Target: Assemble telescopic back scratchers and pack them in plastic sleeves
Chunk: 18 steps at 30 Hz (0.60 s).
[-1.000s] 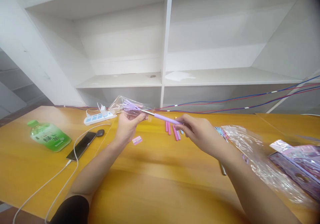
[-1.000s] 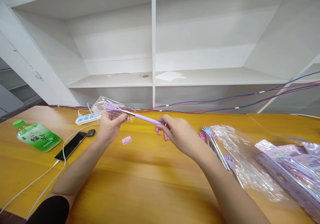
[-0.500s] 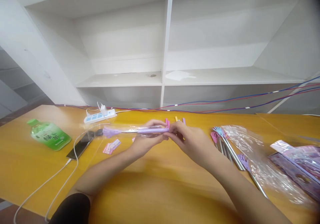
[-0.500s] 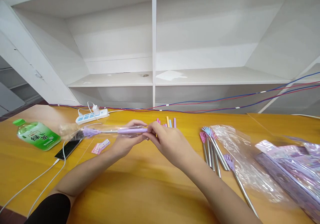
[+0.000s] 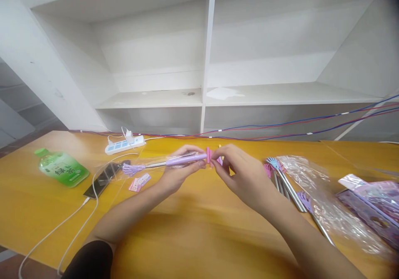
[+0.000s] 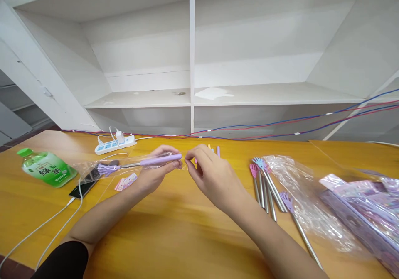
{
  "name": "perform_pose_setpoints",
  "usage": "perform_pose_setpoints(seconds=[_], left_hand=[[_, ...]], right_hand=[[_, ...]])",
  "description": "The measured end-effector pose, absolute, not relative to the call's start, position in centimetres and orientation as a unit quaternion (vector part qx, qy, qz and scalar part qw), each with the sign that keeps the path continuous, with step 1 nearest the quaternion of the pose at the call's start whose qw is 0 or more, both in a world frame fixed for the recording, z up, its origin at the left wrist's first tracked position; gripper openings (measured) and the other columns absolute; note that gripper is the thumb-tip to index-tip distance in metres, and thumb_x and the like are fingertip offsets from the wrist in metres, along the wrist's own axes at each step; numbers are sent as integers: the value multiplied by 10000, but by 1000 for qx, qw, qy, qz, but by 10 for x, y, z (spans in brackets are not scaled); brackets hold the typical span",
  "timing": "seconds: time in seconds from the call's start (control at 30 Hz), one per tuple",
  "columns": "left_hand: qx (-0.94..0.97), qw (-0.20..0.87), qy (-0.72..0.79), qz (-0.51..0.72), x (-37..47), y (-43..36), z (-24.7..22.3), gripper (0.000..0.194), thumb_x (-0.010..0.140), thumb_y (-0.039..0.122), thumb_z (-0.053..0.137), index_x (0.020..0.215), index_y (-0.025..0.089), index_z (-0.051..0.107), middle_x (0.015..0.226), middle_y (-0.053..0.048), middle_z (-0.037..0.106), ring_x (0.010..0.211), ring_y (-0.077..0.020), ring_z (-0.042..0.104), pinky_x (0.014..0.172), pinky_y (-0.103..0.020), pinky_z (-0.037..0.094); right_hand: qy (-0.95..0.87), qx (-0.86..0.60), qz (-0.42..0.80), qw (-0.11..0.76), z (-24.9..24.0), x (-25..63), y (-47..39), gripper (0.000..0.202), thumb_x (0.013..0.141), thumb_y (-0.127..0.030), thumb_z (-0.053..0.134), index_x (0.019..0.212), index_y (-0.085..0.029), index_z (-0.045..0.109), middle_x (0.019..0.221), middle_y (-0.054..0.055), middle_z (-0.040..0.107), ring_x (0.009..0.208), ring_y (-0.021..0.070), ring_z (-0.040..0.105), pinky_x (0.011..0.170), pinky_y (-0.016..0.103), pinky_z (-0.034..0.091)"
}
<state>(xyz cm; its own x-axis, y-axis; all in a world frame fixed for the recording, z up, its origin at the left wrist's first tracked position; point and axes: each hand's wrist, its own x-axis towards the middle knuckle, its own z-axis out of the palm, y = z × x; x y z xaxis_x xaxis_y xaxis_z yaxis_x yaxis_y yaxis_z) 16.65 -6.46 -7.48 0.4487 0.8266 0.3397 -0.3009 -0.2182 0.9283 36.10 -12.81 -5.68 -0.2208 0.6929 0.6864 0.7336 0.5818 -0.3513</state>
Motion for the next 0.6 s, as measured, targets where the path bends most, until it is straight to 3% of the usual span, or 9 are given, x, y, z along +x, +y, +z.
perform_pose_setpoints(seconds=[0.2, 0.37, 0.5, 0.6], left_hand=[[614, 592, 224, 472, 167, -67, -73, 296, 822, 353, 878, 1037, 221, 722, 899, -36, 753, 861, -177, 728, 806, -299, 570], [615, 598, 226, 462, 168, -68, -74, 302, 808, 357, 888, 1013, 209, 724, 963, -45, 747, 897, -177, 725, 799, -277, 568], [612, 605, 223, 459, 169, -68, -74, 310, 815, 359, 882, 1022, 209, 706, 924, -38, 740, 867, -174, 727, 815, -299, 579], [615, 613, 222, 444, 170, -69, -75, 311, 830, 358, 872, 1037, 208, 695, 905, -33, 727, 847, -169, 726, 807, -301, 574]], right_hand=[[-782, -443, -46, 435, -64, 356, -126, 131, 1088, -230, 507, 1111, -218, 635, 887, 5, 687, 647, 95, 583, 591, 239, 390], [-799, -422, -71, 422, -69, 351, -127, 172, 1095, -205, 461, 1105, -224, 632, 870, 1, 708, 650, 100, 607, 635, 244, 399], [-760, -467, -50, 448, -64, 358, -127, 182, 1091, -348, 518, 1038, -210, 624, 854, 27, 659, 638, 111, 559, 618, 263, 396], [-726, -513, 23, 456, -61, 363, -123, 296, 1037, -483, 617, 1145, -208, 609, 932, 52, 642, 717, 141, 572, 616, 265, 415]])
